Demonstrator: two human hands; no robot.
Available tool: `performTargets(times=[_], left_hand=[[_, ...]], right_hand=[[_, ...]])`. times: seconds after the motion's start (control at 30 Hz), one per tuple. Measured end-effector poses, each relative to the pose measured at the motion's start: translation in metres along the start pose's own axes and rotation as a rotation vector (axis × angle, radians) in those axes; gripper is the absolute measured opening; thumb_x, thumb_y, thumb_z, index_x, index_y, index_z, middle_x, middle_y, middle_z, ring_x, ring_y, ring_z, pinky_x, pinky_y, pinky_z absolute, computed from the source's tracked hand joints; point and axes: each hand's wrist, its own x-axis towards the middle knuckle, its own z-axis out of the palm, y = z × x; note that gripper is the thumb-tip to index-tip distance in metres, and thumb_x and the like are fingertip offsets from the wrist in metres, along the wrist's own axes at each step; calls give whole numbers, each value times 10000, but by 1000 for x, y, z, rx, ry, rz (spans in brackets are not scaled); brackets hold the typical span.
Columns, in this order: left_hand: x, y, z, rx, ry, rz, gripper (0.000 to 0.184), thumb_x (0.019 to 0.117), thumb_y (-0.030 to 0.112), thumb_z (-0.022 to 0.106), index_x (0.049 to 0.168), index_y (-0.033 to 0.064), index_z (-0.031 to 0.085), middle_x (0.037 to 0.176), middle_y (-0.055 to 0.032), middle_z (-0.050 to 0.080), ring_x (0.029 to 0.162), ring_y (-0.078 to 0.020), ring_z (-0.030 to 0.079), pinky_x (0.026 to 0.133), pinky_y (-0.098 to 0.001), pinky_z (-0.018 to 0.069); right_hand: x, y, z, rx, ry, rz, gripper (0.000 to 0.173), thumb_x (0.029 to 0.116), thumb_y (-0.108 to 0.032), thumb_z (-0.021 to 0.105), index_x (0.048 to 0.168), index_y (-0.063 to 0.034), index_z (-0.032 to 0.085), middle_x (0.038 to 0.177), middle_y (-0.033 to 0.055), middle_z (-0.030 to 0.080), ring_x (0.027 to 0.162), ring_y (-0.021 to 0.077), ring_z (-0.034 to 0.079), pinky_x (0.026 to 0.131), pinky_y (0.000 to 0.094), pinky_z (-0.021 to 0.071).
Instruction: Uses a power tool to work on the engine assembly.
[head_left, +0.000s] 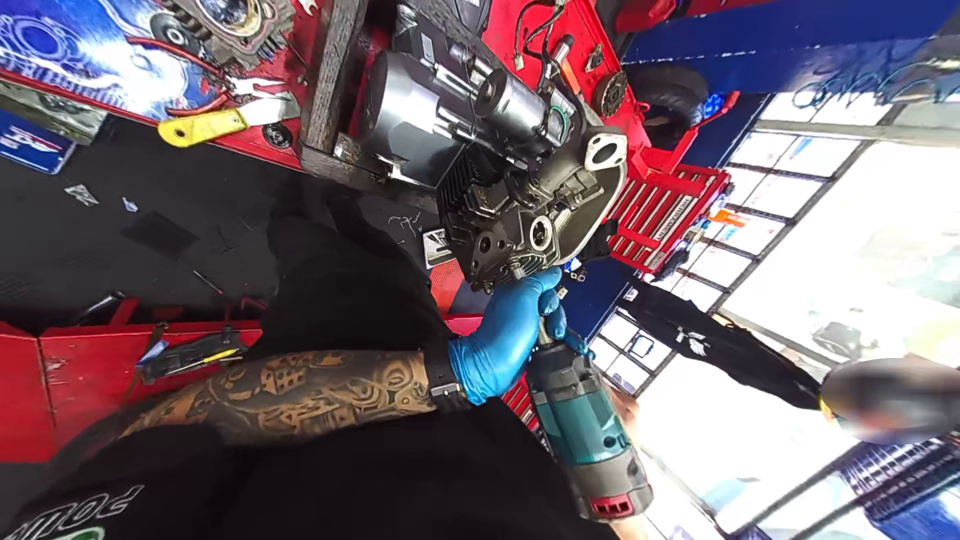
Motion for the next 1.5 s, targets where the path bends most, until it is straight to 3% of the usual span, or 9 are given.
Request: performTargets(times=[0.07, 0.13, 0.23, 0.53, 0.73, 0.93, 1.1, 1.33, 1.5], left_hand=[[3, 1, -5, -109, -95, -18, 422, 1142, 256, 267, 763, 152, 421, 562, 42, 396, 486, -110, 485, 584, -297, 553], [3, 6, -6, -173, -148, -37, 419, 1134, 230, 257, 756, 155, 421, 543, 46, 393, 471, -102, 480, 580, -278, 548], [0, 8, -2, -155, -91, -40, 410, 1137, 219, 279, 757, 148, 416, 545, 47, 370, 456, -87, 448, 536, -242, 523], [-7, 19, 6, -93, 62, -112, 406, 1138, 236, 340, 754, 129, 417, 571, 40, 371, 467, -79, 445, 522, -218, 509], [-2, 11, 3, -160, 56, -156, 396, 1119, 299, 370, 765, 137, 444, 570, 15, 391, 479, -141, 472, 562, -364, 561], [1, 6, 3, -172, 58, -70, 380, 1123, 233, 375, 762, 132, 442, 560, 35, 384, 466, -108, 447, 517, -272, 509], [-4, 14, 5, -112, 110, -82, 380, 1128, 230, 374, 780, 115, 473, 602, 32, 398, 475, -85, 437, 491, -223, 471], [-1, 10, 5, -132, 79, -88, 402, 1129, 247, 367, 753, 126, 439, 568, 27, 377, 464, -112, 449, 534, -287, 532], [0, 2, 8, -195, 71, -84, 334, 1119, 241, 374, 811, 138, 452, 596, 39, 383, 485, -93, 437, 529, -254, 495]], right_hand=[[6, -31, -15, -225, -114, 7, 199, 975, -11, 577, 895, 77, 736, 745, 88, 712, 680, 74, 646, 699, 186, 510], [8, -3, -15, -408, -13, -321, 240, 965, -86, 568, 873, 32, 755, 669, 112, 675, 594, 173, 648, 594, 286, 520], [13, 32, -19, -546, 53, -540, 320, 1018, -207, 477, 849, -65, 710, 628, 45, 601, 555, 146, 582, 517, 298, 466], [13, 21, -22, -605, 56, -562, 296, 1006, -190, 494, 812, -80, 689, 627, 33, 606, 568, 141, 597, 525, 296, 467], [12, 25, -18, -584, 69, -544, 324, 996, -213, 495, 756, -76, 664, 594, 32, 579, 543, 132, 581, 510, 287, 461], [17, 31, -22, -601, 92, -616, 292, 1019, -220, 492, 834, -96, 681, 632, 25, 607, 559, 140, 591, 514, 309, 456], [10, 19, -14, -509, 77, -537, 302, 962, -145, 539, 747, -6, 700, 594, 89, 623, 516, 160, 610, 511, 294, 490], [14, 36, -20, -570, 75, -591, 321, 1019, -259, 486, 890, -84, 723, 652, 22, 621, 582, 114, 595, 547, 275, 476], [9, 6, -20, -491, 24, -476, 267, 987, -107, 566, 883, 49, 756, 715, 143, 718, 642, 177, 698, 631, 276, 548]])
